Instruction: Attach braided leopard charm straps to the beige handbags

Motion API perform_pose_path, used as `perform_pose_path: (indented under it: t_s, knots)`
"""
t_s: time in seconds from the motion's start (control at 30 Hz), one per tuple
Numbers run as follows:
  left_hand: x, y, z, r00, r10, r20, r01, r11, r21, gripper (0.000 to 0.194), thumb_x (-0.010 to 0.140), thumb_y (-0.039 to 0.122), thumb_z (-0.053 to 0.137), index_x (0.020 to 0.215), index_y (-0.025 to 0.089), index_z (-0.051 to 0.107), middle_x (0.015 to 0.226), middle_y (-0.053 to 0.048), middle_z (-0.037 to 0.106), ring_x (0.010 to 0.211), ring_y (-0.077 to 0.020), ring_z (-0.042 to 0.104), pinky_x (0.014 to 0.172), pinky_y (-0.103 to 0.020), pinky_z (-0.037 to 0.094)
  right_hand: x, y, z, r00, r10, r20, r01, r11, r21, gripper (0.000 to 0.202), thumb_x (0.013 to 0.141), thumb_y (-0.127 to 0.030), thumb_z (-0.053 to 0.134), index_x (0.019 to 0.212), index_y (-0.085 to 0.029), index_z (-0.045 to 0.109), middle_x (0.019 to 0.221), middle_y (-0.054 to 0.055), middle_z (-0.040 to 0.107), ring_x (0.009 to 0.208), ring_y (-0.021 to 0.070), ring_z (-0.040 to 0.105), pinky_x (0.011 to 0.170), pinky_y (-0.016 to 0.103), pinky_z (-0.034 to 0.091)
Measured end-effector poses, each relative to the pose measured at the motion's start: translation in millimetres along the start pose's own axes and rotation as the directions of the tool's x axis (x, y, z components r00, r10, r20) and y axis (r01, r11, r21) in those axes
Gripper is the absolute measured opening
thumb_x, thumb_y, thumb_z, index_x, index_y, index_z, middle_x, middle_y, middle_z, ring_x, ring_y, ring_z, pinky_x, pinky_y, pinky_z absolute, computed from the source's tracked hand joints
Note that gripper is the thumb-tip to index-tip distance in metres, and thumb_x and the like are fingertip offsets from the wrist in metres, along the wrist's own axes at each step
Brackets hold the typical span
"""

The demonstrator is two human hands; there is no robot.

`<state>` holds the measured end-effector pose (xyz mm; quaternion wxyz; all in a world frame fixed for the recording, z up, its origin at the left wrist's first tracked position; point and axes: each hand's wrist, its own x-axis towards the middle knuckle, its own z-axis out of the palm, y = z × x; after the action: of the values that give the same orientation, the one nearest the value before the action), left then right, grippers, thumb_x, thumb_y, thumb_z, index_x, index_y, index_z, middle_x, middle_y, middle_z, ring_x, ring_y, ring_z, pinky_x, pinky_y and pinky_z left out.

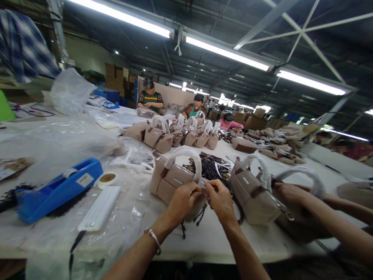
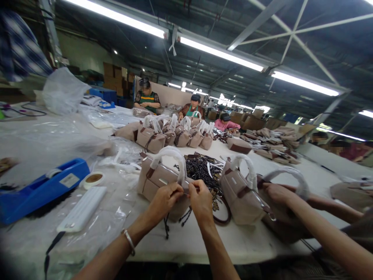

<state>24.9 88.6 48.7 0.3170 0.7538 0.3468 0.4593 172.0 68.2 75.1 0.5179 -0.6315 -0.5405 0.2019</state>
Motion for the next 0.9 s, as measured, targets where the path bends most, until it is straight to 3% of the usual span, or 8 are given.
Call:
perform_pose_path:
  t_s: [0.07,0.17,0.27,0.33,0.43,0.53,0.73,0.9]
  knots:
    - [0,1,-2.4,0.994,-0.107,0.006,0.106,0.974,-0.202,0.012,0.088,0.026,0.053,0.080,0.019,0.061,0.074,0.000,0.062,0.070,-0.0150,0.059,0.064,-0.024,0.046,2,-1,-2,0.999,0.048,-0.023,-0.046,0.996,0.078,0.027,0.078,-0.045,0.065,0.079,-0.018,0.063,0.058,-0.001,0.062,0.042,0.0125,0.051,0.037,0.022,0.038]
    - [0,4,-4.4,0.975,-0.209,0.076,0.218,0.835,-0.506,0.018,0.086,0.035,0.056,0.082,0.017,0.058,0.074,0.000,0.061,0.066,-0.0139,0.059,0.055,-0.022,0.047,4,0,2,0.993,0.116,-0.010,-0.103,0.915,0.391,0.033,0.075,-0.047,0.072,0.086,-0.017,0.063,0.062,-0.001,0.065,0.044,0.0101,0.052,0.040,0.020,0.041]
    - [2,8,-7.7,0.973,-0.218,0.074,0.213,0.734,-0.645,0.028,0.083,0.042,0.062,0.081,0.015,0.058,0.078,-0.002,0.063,0.064,-0.0119,0.059,0.055,-0.022,0.049,8,5,8,0.978,0.201,0.047,-0.168,0.642,0.748,0.039,0.062,-0.042,0.085,0.083,-0.018,0.061,0.083,0.002,0.072,0.056,0.0102,0.061,0.044,0.017,0.047]
    - [2,9,-10.8,0.972,-0.228,0.060,0.204,0.685,-0.699,0.031,0.082,0.043,0.065,0.081,0.013,0.059,0.077,-0.003,0.064,0.063,-0.0107,0.059,0.056,-0.021,0.049,11,9,9,0.955,0.280,0.093,-0.218,0.457,0.862,0.043,0.053,-0.034,0.091,0.079,-0.019,0.061,0.087,0.002,0.073,0.062,0.0101,0.064,0.050,0.017,0.053]
    - [1,7,-13.5,0.966,-0.251,0.063,0.208,0.607,-0.768,0.030,0.081,0.042,0.068,0.082,0.013,0.061,0.077,-0.003,0.064,0.063,-0.0099,0.059,0.056,-0.020,0.049,12,12,9,0.946,0.298,0.125,-0.232,0.356,0.905,0.037,0.051,-0.026,0.092,0.076,-0.018,0.065,0.073,-0.003,0.070,0.058,0.0068,0.062,0.059,0.017,0.056]
    - [-1,-1,-11.8,0.951,-0.297,0.084,0.243,0.554,-0.796,0.030,0.079,0.040,0.072,0.083,0.012,0.063,0.073,-0.002,0.064,0.059,-0.0087,0.058,0.053,-0.018,0.047,5,11,9,0.975,0.194,0.107,-0.185,0.447,0.875,0.031,0.057,-0.028,0.090,0.079,-0.019,0.070,0.073,-0.003,0.069,0.059,0.0071,0.061,0.063,0.019,0.057]
    - [-3,-15,-5.9,0.931,-0.340,0.130,0.286,0.459,-0.841,0.031,0.074,0.039,0.077,0.083,0.013,0.063,0.067,0.000,0.064,0.052,-0.0068,0.056,0.049,-0.017,0.044,-14,8,14,0.989,-0.116,0.088,0.058,0.869,0.491,0.019,0.072,-0.033,0.078,0.085,-0.020,0.075,0.089,0.005,0.071,0.075,0.0187,0.067,0.073,0.032,0.057]
    - [-2,-18,-7.2,0.928,-0.351,0.126,0.289,0.460,-0.840,0.029,0.074,0.037,0.077,0.078,0.013,0.061,0.064,0.000,0.064,0.051,-0.0063,0.056,0.048,-0.015,0.042,-16,-3,17,0.979,-0.171,0.108,0.133,0.945,0.298,0.018,0.075,-0.033,0.072,0.086,-0.019,0.073,0.081,0.005,0.071,0.072,0.0186,0.066,0.070,0.030,0.055]
